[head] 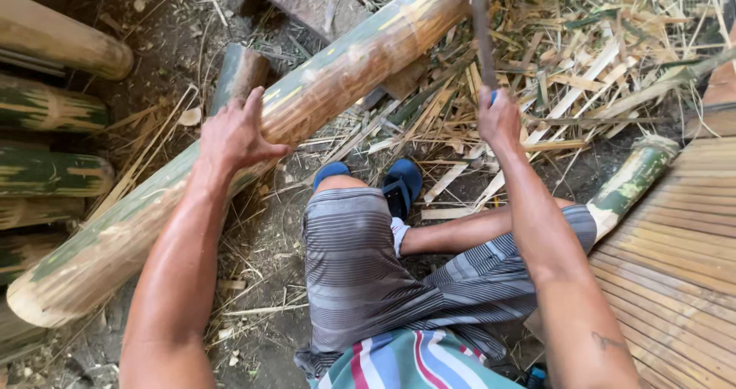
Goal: The person sits on the ground and uses a machete to peel the outer layer of a long bamboo pole. They hold the pole with their left hand and repeatedly strike the surface with the machete in their right hand to remove the green skin, revealing the lighter wood underneath.
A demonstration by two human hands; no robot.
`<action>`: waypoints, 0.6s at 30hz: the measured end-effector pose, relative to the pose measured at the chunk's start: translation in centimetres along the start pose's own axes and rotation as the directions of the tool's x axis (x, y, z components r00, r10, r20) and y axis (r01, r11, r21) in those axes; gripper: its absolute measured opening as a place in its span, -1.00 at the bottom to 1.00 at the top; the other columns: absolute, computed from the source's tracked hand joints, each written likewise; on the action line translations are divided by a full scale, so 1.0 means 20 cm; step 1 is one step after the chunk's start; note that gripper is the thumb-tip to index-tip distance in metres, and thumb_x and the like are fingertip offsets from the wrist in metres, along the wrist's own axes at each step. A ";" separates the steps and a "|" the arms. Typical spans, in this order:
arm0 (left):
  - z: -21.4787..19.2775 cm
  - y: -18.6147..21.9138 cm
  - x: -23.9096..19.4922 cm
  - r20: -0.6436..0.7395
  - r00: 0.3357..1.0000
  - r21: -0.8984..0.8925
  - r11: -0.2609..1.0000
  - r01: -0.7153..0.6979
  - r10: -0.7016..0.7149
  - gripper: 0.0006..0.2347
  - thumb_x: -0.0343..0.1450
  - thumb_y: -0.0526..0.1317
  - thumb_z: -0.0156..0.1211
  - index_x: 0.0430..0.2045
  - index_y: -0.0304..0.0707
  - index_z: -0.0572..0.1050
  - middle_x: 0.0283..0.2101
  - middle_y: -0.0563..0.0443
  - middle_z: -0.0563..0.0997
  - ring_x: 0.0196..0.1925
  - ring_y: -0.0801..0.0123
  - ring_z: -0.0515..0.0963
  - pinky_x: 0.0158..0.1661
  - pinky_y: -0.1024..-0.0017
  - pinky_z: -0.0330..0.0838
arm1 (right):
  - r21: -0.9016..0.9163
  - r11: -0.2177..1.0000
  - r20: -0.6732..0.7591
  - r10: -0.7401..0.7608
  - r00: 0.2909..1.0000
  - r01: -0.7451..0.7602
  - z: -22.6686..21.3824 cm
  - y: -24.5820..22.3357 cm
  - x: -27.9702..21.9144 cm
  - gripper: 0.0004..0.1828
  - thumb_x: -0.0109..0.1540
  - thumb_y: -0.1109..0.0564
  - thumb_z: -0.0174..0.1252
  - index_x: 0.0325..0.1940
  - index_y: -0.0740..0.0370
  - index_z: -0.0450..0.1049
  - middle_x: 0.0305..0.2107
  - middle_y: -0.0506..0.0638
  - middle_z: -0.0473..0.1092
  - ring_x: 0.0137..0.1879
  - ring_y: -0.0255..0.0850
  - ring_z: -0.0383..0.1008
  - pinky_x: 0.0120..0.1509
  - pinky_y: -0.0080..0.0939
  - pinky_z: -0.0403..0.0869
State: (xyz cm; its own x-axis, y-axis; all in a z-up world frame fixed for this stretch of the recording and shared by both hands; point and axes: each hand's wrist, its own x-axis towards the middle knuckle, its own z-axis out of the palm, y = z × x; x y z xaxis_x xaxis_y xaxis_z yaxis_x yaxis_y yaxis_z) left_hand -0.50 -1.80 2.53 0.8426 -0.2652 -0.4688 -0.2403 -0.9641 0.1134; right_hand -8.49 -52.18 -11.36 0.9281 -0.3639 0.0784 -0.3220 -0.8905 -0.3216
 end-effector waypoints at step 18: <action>0.04 -0.03 0.01 -0.040 0.999 -0.039 0.999 -0.009 0.007 0.13 0.02 0.36 0.50 0.45 -0.12 0.04 0.06 -0.44 0.49 -0.09 -0.11 0.62 -0.18 0.05 0.60 | 0.300 0.868 0.201 0.348 0.916 -0.395 0.05 -0.01 -0.03 -0.38 0.46 -0.38 -0.31 -0.18 0.19 0.31 -0.60 -0.08 0.32 -0.50 -0.18 0.42 -0.43 0.00 0.41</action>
State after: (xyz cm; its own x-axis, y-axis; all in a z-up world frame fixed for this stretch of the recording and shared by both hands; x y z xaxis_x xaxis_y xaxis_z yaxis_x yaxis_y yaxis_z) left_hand -0.65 -1.23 1.72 0.8595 -0.2725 -0.4325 -0.2285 -0.9616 0.1518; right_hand -8.84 -51.53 -12.33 0.7756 -0.5880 -0.2294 -0.5903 -0.5470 -0.5936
